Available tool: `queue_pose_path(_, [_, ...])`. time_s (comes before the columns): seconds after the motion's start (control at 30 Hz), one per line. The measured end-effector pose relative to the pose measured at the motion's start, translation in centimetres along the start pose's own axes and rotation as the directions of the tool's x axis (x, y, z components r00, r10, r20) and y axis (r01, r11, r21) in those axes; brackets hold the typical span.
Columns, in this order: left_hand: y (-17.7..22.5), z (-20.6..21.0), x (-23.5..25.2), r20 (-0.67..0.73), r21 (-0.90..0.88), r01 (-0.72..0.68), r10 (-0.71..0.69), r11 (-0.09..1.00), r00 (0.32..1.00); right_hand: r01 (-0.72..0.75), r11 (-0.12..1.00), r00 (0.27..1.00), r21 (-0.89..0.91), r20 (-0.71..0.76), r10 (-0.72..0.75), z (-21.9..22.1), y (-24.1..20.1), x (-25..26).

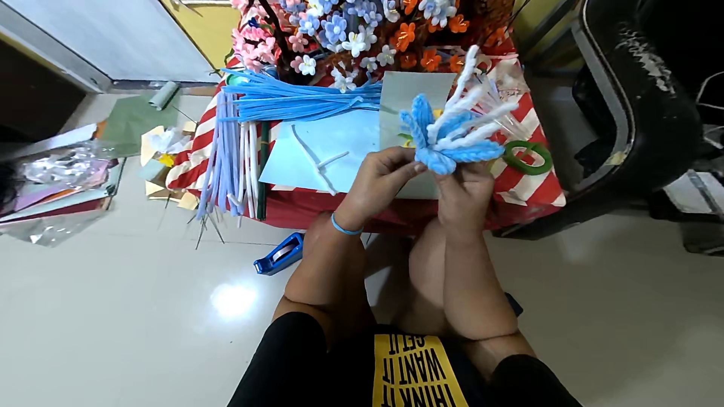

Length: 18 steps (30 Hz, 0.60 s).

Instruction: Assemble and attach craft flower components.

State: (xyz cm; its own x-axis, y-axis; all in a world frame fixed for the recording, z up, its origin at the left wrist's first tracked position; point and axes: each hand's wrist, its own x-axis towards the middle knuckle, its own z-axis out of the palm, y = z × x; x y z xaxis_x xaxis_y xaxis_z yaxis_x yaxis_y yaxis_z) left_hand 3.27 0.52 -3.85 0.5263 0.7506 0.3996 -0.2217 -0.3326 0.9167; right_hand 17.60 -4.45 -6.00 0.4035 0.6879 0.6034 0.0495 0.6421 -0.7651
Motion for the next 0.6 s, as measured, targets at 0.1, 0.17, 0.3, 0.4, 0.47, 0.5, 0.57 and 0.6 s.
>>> queue_pose_path(0.1, [-0.1,0.3,0.2,0.045,0.059,0.005,-0.008,0.998,0.999,-0.026,0.999,1.0,-0.03,0.009,0.026,-0.5,-0.4,0.4])
queue_pose_path(0.17, [-0.2,0.1,0.2,0.05,0.114,-0.011,0.006,0.993,0.999,-0.047,0.999,0.999,-0.025,0.017,0.047,-0.5,-0.4,0.4])
queue_pose_path(0.3, [-0.6,-0.2,0.0,-0.043,0.057,-0.014,0.016,0.998,0.999,-0.05,0.998,0.999,0.041,0.023,0.049,-0.2,0.0,0.1])
queue_pose_path(0.4, [-0.6,-0.4,0.0,-0.083,-0.11,0.008,-0.017,0.994,0.996,-0.044,0.995,0.999,0.085,0.011,0.043,0.0,0.4,0.0])
queue_pose_path(0.47, [-0.5,-0.6,-0.1,-0.084,-0.142,0.006,-0.018,0.99,0.996,-0.041,0.994,0.999,0.099,0.018,0.039,0.0,0.4,0.0])
queue_pose_path(0.5, [-0.4,-0.8,-0.1,-0.082,-0.13,0.006,-0.016,0.992,0.997,-0.039,0.995,0.999,0.096,0.019,0.037,0.0,0.5,-0.1])
queue_pose_path(0.57, [-0.1,-1.2,-0.2,-0.058,-0.092,-0.003,-0.003,0.996,0.998,-0.046,0.994,0.999,0.098,0.007,0.045,0.0,0.4,-0.1])
queue_pose_path(0.6, [0.0,-1.4,-0.3,-0.044,-0.077,-0.012,0.008,0.997,0.999,-0.052,0.994,0.999,0.101,0.007,0.052,0.0,0.4,-0.2])
